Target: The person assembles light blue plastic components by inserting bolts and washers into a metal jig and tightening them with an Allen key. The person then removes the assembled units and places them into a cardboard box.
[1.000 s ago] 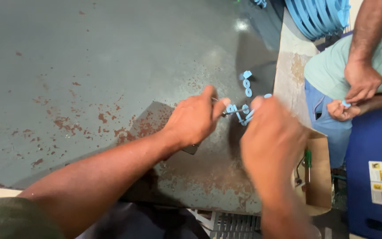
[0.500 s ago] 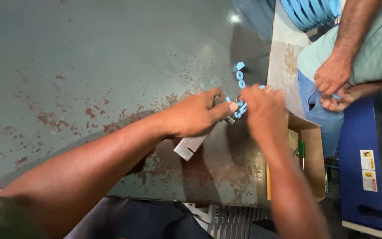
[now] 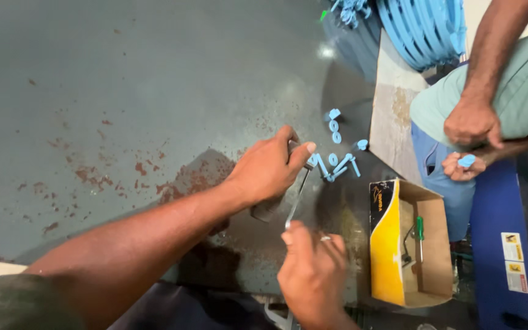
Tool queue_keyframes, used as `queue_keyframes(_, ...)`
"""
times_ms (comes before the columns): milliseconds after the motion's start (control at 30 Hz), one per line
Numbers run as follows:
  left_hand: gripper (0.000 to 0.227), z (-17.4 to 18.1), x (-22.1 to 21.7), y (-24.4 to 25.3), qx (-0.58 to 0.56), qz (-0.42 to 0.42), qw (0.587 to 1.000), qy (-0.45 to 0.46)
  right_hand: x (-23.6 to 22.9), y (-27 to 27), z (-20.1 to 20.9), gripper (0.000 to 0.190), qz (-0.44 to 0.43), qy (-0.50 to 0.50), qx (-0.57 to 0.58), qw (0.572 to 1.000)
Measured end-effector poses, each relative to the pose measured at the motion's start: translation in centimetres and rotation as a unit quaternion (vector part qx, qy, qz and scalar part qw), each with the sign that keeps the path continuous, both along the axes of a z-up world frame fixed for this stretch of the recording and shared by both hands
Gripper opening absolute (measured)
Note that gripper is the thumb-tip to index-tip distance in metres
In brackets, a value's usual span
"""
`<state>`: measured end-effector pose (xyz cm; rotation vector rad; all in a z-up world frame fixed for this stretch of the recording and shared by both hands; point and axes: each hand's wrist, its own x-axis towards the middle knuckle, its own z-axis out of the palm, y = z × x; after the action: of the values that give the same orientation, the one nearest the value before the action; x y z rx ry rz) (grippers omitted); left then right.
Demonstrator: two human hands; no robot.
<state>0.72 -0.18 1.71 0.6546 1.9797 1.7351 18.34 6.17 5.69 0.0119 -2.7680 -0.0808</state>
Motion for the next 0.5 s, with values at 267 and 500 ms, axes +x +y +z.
queue_keyframes(267,0.065,-0.5,0.4,0.7,0.046,-0.195,0.98,0.008,-6.0,10.8,-0.4,0.024,-0.133,-0.123,-0.142,0.973)
queue_keyframes(500,0.058,-1.0,1.7,1.3,-0.092,-0.099,0.991,0.02,-7.4,7.3,7.4,0.009,-0.061,0.015,0.153,0.986)
